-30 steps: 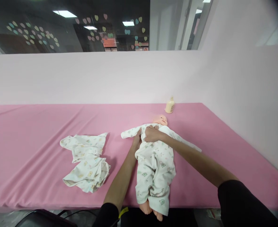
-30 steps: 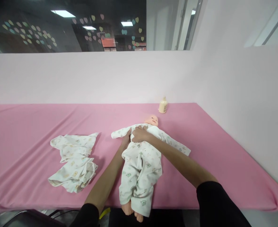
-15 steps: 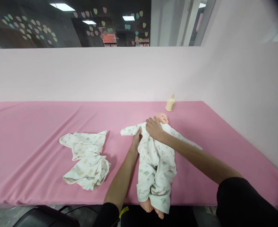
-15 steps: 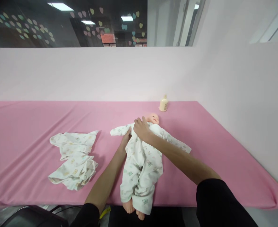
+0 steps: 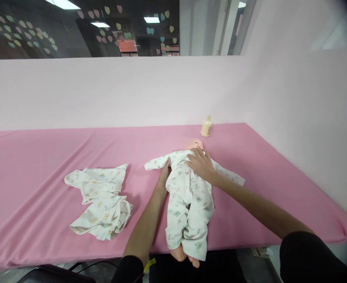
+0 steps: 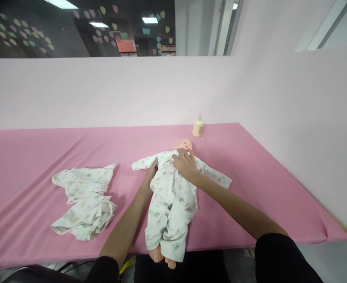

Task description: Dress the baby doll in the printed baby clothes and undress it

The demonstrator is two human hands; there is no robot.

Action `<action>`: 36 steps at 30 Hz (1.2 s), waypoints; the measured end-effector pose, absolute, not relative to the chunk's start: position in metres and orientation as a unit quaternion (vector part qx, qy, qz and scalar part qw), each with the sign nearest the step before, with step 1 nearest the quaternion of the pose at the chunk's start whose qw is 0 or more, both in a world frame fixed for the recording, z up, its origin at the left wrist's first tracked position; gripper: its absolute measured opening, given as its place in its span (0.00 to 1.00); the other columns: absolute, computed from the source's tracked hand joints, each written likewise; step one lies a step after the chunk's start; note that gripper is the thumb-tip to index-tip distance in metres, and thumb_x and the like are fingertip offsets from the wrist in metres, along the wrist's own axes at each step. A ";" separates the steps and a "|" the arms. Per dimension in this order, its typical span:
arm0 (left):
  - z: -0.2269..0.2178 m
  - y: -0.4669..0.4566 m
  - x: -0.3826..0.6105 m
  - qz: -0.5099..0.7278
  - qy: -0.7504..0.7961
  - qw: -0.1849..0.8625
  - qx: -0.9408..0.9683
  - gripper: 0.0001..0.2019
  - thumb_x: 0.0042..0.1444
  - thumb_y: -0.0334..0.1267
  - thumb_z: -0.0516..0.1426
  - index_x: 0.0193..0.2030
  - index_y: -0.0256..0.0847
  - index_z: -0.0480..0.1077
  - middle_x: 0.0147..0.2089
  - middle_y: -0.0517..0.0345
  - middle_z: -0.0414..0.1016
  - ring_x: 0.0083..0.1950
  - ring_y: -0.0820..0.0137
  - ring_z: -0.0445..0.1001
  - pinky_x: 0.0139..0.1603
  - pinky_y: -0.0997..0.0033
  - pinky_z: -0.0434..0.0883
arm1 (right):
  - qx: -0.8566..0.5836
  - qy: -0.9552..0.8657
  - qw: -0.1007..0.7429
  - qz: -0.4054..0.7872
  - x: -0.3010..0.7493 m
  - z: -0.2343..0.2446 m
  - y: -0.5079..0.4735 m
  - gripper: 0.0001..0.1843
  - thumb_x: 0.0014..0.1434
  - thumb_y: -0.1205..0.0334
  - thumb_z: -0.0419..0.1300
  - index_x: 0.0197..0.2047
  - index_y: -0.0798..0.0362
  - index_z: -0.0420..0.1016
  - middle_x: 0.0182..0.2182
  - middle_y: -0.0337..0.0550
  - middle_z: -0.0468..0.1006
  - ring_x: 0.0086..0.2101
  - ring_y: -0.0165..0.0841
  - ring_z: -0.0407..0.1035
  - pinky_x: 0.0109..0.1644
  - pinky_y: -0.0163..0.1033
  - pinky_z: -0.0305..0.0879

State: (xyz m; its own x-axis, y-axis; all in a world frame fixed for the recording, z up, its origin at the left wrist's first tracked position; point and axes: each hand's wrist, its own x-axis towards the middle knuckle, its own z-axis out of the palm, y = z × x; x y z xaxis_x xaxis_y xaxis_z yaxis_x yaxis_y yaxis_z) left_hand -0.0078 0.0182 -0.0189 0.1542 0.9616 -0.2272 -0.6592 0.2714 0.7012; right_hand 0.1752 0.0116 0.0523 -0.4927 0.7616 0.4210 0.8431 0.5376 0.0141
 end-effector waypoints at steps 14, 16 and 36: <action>0.004 0.008 -0.025 0.483 0.492 0.693 0.211 0.19 0.53 0.48 0.64 0.49 0.40 0.74 0.45 0.49 0.79 0.47 0.59 0.78 0.48 0.63 0.76 | -0.570 -0.693 0.327 0.297 0.275 0.012 -0.043 0.13 0.64 0.55 0.53 0.39 0.51 0.76 0.36 0.40 0.79 0.35 0.33 0.70 0.39 0.38 0.63; 0.004 0.010 -0.019 0.470 0.488 0.698 0.234 0.22 0.55 0.51 0.62 0.51 0.38 0.72 0.44 0.47 0.79 0.47 0.58 0.78 0.48 0.61 0.76 | -0.544 -0.715 0.329 0.292 0.267 0.005 -0.041 0.13 0.65 0.58 0.52 0.41 0.51 0.77 0.39 0.40 0.79 0.38 0.32 0.71 0.41 0.37 0.63; 0.038 0.004 -0.014 0.389 0.615 0.342 0.595 0.24 0.48 0.56 0.65 0.47 0.42 0.72 0.34 0.60 0.67 0.34 0.72 0.65 0.36 0.73 0.64 | -0.588 -0.619 0.397 0.336 0.249 0.004 0.008 0.19 0.58 0.48 0.56 0.44 0.54 0.68 0.36 0.41 0.75 0.35 0.32 0.69 0.36 0.35 0.63</action>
